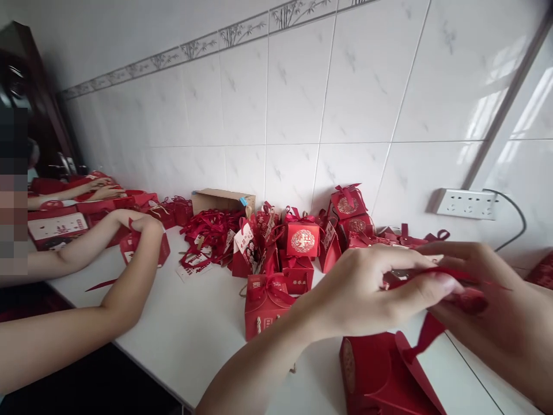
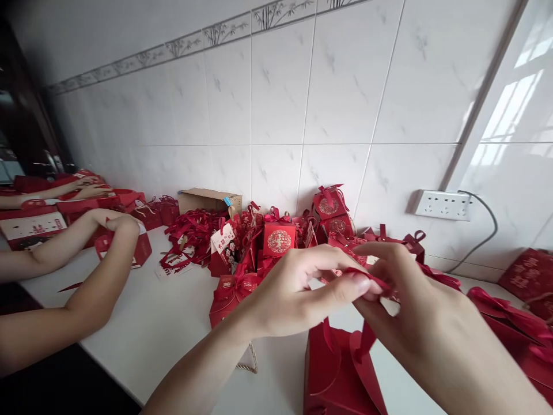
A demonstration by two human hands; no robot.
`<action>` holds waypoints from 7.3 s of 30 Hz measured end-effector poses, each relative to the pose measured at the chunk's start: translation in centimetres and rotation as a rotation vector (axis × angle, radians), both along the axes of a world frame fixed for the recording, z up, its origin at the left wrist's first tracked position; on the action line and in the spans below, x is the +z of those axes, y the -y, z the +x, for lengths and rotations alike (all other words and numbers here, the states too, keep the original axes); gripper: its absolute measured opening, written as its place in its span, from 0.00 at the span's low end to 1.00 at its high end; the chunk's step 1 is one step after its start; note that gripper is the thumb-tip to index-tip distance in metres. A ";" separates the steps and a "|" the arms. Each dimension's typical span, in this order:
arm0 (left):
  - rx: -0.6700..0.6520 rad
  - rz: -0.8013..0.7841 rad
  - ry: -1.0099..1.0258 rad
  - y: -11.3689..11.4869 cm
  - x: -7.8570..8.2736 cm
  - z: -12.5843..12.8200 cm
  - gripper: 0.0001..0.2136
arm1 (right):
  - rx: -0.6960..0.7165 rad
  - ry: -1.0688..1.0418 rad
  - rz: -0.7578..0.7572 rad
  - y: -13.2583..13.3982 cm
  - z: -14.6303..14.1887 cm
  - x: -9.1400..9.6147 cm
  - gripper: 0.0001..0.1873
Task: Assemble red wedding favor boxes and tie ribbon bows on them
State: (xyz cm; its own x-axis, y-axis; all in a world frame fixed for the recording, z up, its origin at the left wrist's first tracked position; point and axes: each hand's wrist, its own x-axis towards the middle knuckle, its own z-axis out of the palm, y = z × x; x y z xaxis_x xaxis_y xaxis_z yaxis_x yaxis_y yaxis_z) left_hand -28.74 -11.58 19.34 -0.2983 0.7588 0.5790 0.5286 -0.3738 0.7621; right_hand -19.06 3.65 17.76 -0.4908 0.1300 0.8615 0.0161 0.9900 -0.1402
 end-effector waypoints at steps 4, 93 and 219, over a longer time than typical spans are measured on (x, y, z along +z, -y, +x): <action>-0.046 -0.014 0.042 -0.3 -0.1 0.2 0.11 | 0.212 0.102 0.119 1.4 -0.1 1.2 0.13; 0.278 -0.142 -0.222 0.1 0.5 -2.5 0.11 | 0.263 -0.139 -0.381 2.9 1.4 1.7 0.11; 0.032 -0.482 -0.578 2.2 -2.6 0.2 0.09 | 0.609 0.337 -1.089 5.5 2.3 -9.7 0.13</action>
State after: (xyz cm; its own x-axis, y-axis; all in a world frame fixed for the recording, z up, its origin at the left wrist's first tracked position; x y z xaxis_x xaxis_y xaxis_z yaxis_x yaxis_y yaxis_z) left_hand -28.52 -13.75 16.77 -0.0736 0.9640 0.2555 0.8991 -0.0467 0.4352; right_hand -16.79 -1.86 8.08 -0.8899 0.3628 0.2766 -0.2022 0.2300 -0.9520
